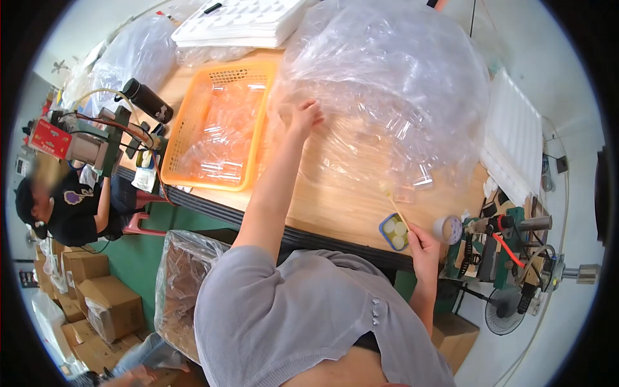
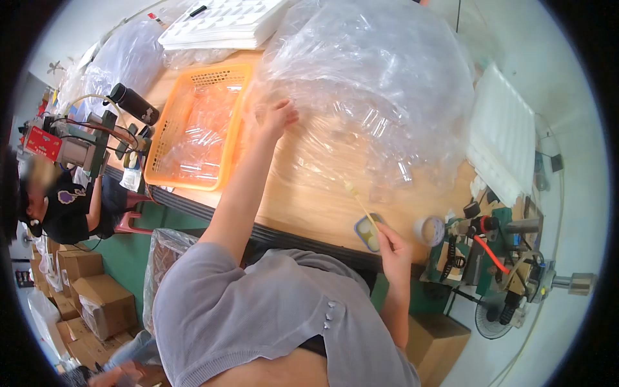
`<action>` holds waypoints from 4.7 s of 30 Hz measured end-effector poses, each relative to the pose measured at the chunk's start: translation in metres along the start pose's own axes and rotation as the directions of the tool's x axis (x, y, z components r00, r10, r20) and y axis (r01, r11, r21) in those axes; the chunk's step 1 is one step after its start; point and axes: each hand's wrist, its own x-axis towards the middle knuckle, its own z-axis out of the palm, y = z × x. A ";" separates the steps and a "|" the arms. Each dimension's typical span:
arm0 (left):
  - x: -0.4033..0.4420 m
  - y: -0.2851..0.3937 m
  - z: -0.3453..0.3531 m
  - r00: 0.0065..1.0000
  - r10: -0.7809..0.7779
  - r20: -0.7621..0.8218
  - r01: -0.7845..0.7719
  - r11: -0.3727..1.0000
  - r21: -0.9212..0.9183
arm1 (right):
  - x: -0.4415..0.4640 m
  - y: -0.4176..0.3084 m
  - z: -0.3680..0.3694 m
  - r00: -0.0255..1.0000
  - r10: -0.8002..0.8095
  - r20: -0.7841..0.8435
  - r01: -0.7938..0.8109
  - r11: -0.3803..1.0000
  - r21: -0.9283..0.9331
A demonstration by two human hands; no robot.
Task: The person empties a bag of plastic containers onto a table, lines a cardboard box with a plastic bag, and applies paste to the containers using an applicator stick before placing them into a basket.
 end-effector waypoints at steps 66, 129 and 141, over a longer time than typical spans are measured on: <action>-0.217 0.110 -0.001 0.759 -0.008 0.651 -0.245 0.923 0.297 | 0.007 -0.080 0.016 0.823 -0.545 0.162 0.567 0.804 -0.178; -0.051 0.037 0.040 0.736 0.359 0.575 -0.509 -0.267 0.818 | 0.002 -0.035 0.022 0.955 -0.281 0.093 0.288 0.956 -0.064; -0.004 -0.001 0.084 0.936 0.307 0.170 -0.275 0.339 0.900 | -0.010 -0.007 -0.006 0.987 -0.161 -0.030 0.160 0.987 -0.028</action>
